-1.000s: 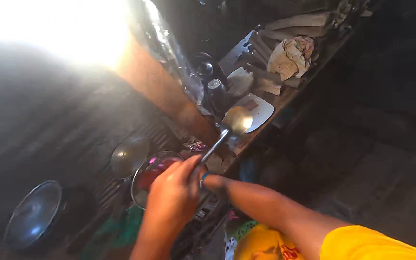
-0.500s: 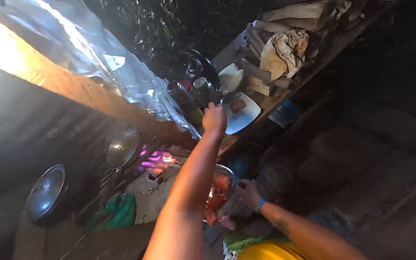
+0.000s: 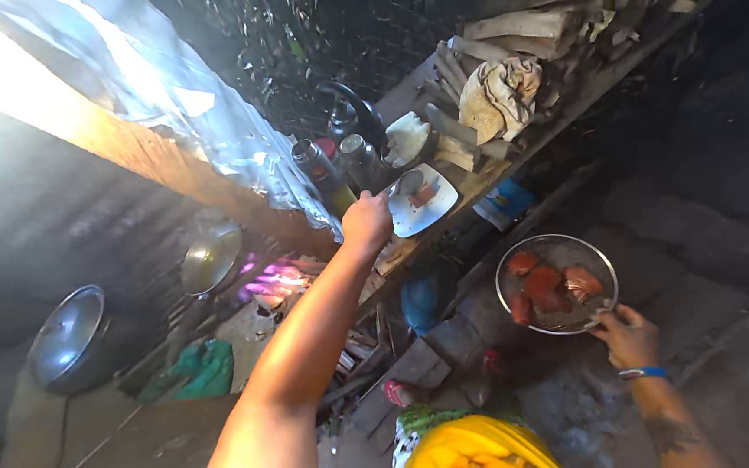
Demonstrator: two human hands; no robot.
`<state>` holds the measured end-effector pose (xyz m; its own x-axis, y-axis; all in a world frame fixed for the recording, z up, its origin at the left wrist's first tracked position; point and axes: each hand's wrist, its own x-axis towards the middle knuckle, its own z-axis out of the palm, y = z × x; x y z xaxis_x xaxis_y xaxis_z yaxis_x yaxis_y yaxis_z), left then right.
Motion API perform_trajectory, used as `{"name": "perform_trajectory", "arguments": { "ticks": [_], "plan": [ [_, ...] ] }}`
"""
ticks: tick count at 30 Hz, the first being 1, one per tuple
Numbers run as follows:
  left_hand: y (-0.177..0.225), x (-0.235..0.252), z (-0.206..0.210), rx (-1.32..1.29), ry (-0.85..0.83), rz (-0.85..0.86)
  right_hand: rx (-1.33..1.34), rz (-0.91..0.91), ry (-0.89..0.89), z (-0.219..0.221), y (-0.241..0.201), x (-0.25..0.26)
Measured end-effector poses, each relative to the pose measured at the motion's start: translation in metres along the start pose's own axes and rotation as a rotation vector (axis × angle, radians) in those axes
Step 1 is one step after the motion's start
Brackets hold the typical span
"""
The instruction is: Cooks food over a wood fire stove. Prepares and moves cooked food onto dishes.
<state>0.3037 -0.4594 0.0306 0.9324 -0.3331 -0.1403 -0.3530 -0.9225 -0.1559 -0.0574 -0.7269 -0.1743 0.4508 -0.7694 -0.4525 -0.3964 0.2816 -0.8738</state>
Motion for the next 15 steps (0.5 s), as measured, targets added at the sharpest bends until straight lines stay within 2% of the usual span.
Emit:
{"name": "perform_trajectory", "arguments": {
  "ticks": [5, 12, 15],
  "plan": [
    [-0.005, 0.012, 0.009, -0.027, 0.002, 0.004, 0.104, -0.001, 0.172, -0.035, -0.015, 0.018],
    [-0.001, 0.004, -0.012, 0.023, 0.015, 0.008, 0.192, -0.009, 0.313, -0.073, -0.016, 0.031],
    [-0.002, 0.013, -0.005, 0.011, 0.003, 0.002, 0.215, 0.005, 0.355, -0.079, -0.018, 0.033]
  ]
}}
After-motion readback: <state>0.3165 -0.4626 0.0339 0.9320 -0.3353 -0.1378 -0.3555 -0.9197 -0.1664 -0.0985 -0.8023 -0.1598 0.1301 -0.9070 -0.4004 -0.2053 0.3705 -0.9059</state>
